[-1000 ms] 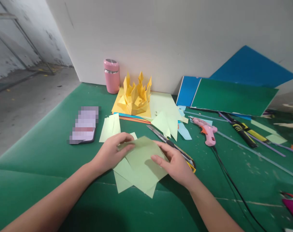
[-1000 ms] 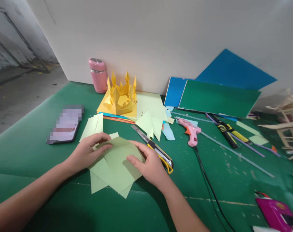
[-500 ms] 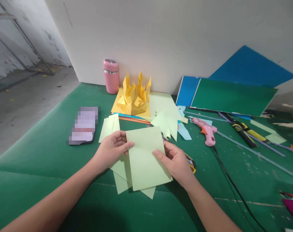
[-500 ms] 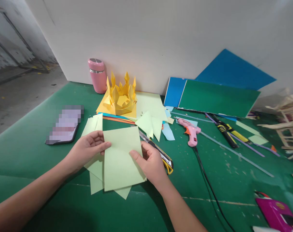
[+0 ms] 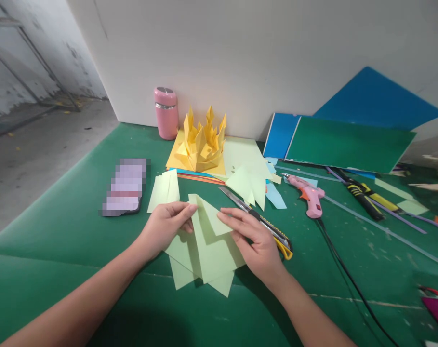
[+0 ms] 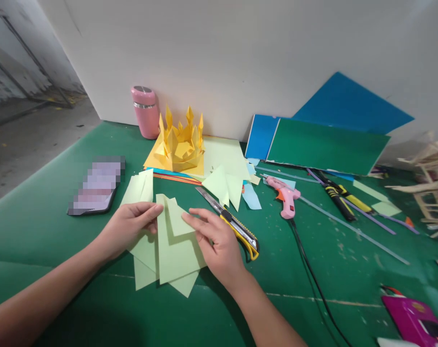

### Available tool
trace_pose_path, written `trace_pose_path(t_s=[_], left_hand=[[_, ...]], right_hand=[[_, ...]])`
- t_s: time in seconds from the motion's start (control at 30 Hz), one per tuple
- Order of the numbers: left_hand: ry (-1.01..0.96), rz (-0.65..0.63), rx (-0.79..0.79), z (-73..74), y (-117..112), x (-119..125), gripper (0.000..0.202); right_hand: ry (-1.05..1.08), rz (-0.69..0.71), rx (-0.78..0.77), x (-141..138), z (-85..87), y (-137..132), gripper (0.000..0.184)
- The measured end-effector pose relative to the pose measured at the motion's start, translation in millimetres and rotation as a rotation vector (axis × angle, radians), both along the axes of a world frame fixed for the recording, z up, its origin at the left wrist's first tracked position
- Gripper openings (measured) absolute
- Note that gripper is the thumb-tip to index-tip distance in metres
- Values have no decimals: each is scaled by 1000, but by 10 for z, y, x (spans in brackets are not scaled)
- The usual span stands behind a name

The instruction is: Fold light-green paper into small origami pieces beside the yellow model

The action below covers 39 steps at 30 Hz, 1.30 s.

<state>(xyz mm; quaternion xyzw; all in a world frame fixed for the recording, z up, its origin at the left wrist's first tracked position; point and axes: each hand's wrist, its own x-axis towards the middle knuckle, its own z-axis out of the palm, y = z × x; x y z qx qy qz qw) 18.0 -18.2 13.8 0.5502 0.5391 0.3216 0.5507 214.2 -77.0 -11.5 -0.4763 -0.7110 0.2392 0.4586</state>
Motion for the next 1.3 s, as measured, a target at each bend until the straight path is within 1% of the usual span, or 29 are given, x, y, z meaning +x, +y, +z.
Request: trace_pose_path(t_s=[0.13, 0.27, 0.37, 0.47, 0.53, 0.6, 0.63, 0.7, 0.73, 0.8, 0.87, 0.9, 0.97, 1.03, 1.1, 1.13, 1.2, 1.23, 1.3], left_hand=[[-68, -1, -18, 3, 6, -1, 32], [-144, -68, 6, 11, -3, 0, 31], [-172, -187, 40, 11, -33, 5, 29], [-250, -356, 38, -19, -84, 25, 43], [-271, -432, 20, -51, -112, 44, 47], [-247, -419, 14, -80, -117, 57, 45], [-224, -376, 14, -90, -109, 58, 46], [-183, -250, 13, -98, -75, 49, 55], [-178, -191, 10, -97, -53, 41, 62], [-216, -125, 16, -89, -11, 24, 75], [-246, -102, 39, -80, 16, 10, 78], [-239, -99, 54, -77, 22, 6, 73], [-178, -91, 101, -72, 20, 1, 53], [-67, -76, 169, -61, 4, 2, 30], [56, -80, 231, -36, -22, 6, 15], [99, -94, 253, -19, -36, 10, 14], [118, -146, 273, 12, -63, 19, 18], [100, -173, 280, 24, -75, 23, 22], [75, -228, 301, 32, -93, 31, 26]], right_hand=[[-76, 51, 17, -17, -2, -6, 46], [-86, 78, -11, -30, -4, 3, 49], [-39, 37, -55, -33, -22, 6, 46], [57, -76, -132, -44, -53, 7, 44], [153, -121, -164, -56, -67, 5, 50], [241, -119, -189, -66, -67, -1, 59], [266, -114, -205, -68, -61, -5, 63], [273, -120, -223, -62, -43, -12, 67], [266, -125, -218, -54, -31, -13, 67], [240, -103, -187, -33, -7, -9, 60], [191, -18, -162, -11, 16, 0, 48], [164, 33, -154, -3, 26, 4, 44], [125, 112, -156, 3, 44, 6, 39], [117, 137, -186, -4, 59, 0, 34], [124, 124, -235, -17, 70, -6, 25], [129, 108, -257, -24, 72, -5, 19], [144, 66, -291, -35, 69, 4, 10], [160, 41, -305, -38, 63, 13, 10], [216, -1, -345, -41, 46, 32, 16]])
